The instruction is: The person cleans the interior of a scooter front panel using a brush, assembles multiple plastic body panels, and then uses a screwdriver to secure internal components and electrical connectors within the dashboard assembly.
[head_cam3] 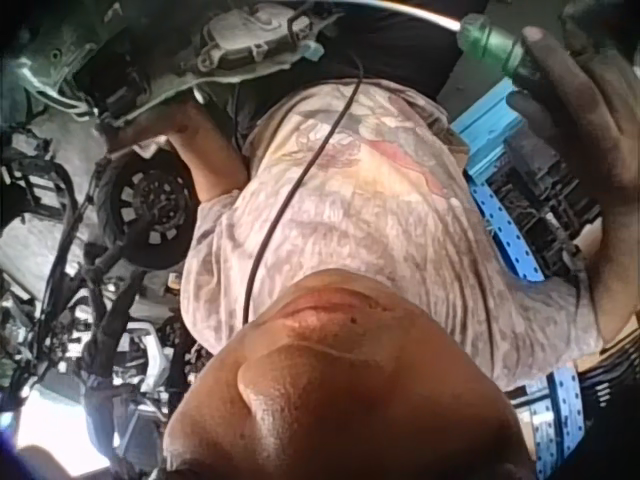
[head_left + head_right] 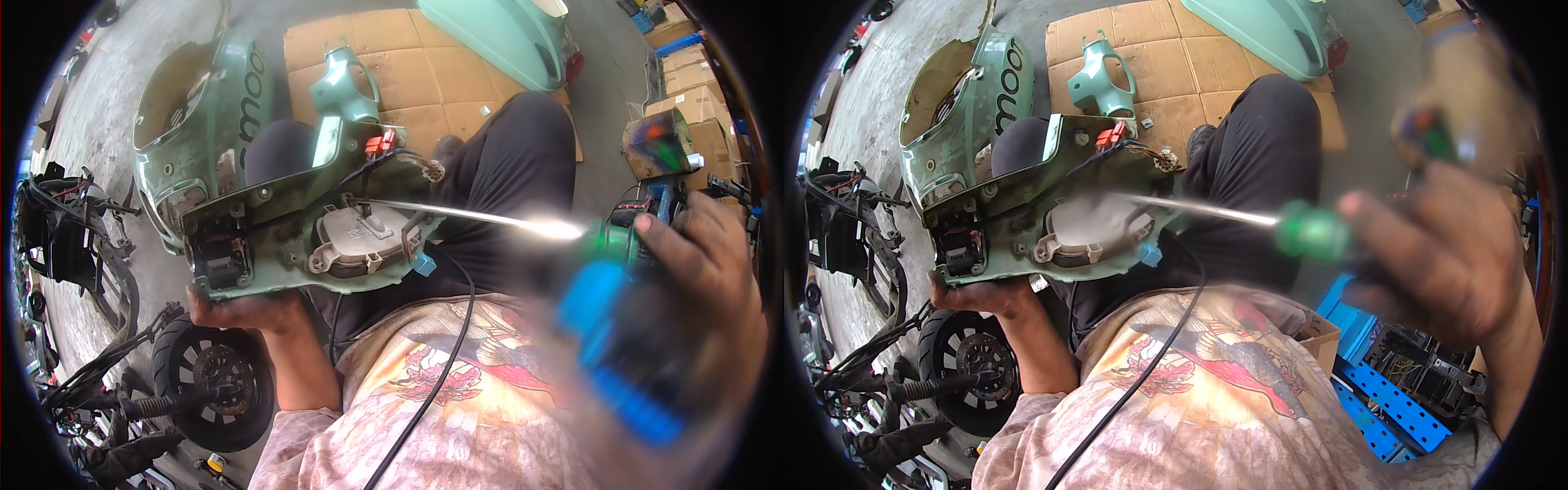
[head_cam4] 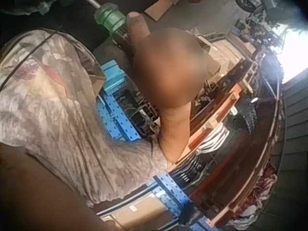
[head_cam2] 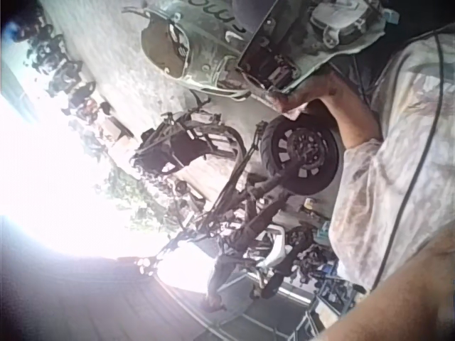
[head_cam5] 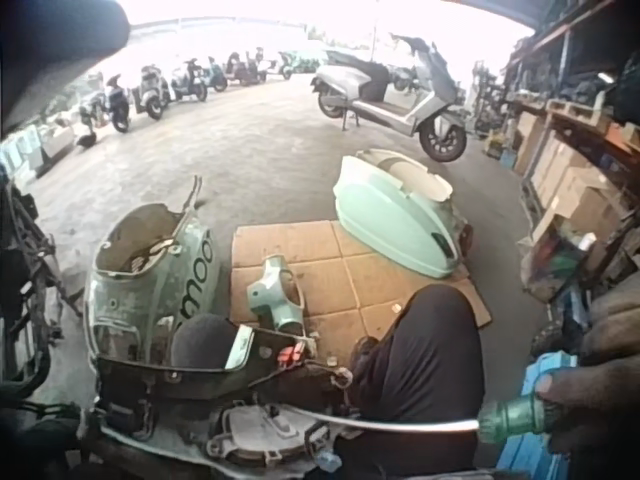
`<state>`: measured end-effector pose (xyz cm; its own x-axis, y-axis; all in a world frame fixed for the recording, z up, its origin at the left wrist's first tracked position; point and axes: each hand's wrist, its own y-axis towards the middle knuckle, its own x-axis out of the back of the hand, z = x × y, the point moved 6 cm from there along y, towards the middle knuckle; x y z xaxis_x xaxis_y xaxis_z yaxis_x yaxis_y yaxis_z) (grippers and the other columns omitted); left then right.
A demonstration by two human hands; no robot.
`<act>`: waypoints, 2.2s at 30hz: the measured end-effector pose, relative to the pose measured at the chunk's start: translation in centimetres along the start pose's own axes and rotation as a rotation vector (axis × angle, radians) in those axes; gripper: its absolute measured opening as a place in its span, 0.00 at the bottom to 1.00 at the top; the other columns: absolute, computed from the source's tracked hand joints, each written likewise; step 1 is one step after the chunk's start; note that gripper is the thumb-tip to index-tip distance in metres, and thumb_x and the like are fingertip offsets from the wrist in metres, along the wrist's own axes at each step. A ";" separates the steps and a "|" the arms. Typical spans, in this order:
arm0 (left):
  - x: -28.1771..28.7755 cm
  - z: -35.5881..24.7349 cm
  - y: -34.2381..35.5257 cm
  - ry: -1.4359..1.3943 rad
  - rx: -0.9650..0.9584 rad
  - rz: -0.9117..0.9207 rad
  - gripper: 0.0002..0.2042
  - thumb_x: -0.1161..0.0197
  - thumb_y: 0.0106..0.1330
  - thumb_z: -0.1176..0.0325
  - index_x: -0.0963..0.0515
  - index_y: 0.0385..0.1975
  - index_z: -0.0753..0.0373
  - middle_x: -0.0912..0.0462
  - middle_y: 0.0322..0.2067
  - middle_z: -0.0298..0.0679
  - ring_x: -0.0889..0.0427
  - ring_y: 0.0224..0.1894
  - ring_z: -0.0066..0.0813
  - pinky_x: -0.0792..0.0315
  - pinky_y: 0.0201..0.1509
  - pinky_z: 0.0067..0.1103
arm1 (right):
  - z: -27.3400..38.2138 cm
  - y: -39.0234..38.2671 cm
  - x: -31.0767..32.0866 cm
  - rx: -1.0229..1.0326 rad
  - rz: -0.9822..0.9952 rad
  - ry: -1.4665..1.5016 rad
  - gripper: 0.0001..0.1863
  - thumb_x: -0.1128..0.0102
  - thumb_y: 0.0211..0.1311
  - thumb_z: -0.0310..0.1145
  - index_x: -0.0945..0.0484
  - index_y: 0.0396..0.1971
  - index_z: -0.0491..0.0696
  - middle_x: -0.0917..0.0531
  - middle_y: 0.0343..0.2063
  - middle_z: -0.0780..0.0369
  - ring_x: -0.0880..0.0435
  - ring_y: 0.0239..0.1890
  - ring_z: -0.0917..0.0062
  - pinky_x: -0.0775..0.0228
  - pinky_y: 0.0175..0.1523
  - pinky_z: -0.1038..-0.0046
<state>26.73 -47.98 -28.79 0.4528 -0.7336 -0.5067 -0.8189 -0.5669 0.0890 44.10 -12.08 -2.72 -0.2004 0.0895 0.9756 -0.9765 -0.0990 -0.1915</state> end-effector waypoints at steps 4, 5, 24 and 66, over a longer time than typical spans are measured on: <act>-1.4 -0.6 -0.6 -0.008 0.054 0.140 0.23 0.48 0.56 0.46 0.28 0.43 0.58 0.25 0.45 0.49 0.23 0.44 0.43 0.27 0.47 0.41 | -3.8 0.5 -1.1 -0.603 0.138 0.715 0.30 0.41 0.54 0.56 0.24 0.43 0.42 0.23 0.25 0.61 0.25 0.22 0.80 0.35 0.28 0.79; -1.0 -0.1 -0.5 -0.220 0.221 0.136 0.23 0.49 0.57 0.46 0.28 0.43 0.57 0.25 0.44 0.48 0.22 0.44 0.44 0.27 0.47 0.40 | -4.8 0.9 -1.9 -0.790 0.264 0.847 0.32 0.44 0.56 0.59 0.24 0.41 0.41 0.23 0.19 0.63 0.27 0.17 0.83 0.37 0.23 0.81; -1.7 0.5 0.1 -0.167 0.328 0.036 0.31 0.51 0.53 0.43 0.28 0.47 0.65 0.25 0.45 0.48 0.25 0.47 0.46 0.30 0.51 0.45 | -3.8 0.1 1.6 -0.120 -0.319 0.318 0.28 0.43 0.59 0.48 0.30 0.50 0.40 0.25 0.30 0.58 0.24 0.28 0.76 0.30 0.33 0.73; -4.0 -0.7 -0.8 -0.189 0.335 0.111 0.27 0.56 0.60 0.45 0.28 0.47 0.63 0.25 0.45 0.42 0.25 0.46 0.36 0.29 0.47 0.34 | -4.7 2.5 -1.6 -0.435 0.431 0.648 0.33 0.42 0.58 0.49 0.38 0.56 0.42 0.30 0.40 0.57 0.26 0.36 0.72 0.31 0.39 0.71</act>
<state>25.85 -44.87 -26.23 0.3082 -0.6837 -0.6615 -0.9429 -0.3117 -0.1172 41.63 -7.78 -5.27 -0.4343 0.6871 0.5825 -0.7232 0.1195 -0.6802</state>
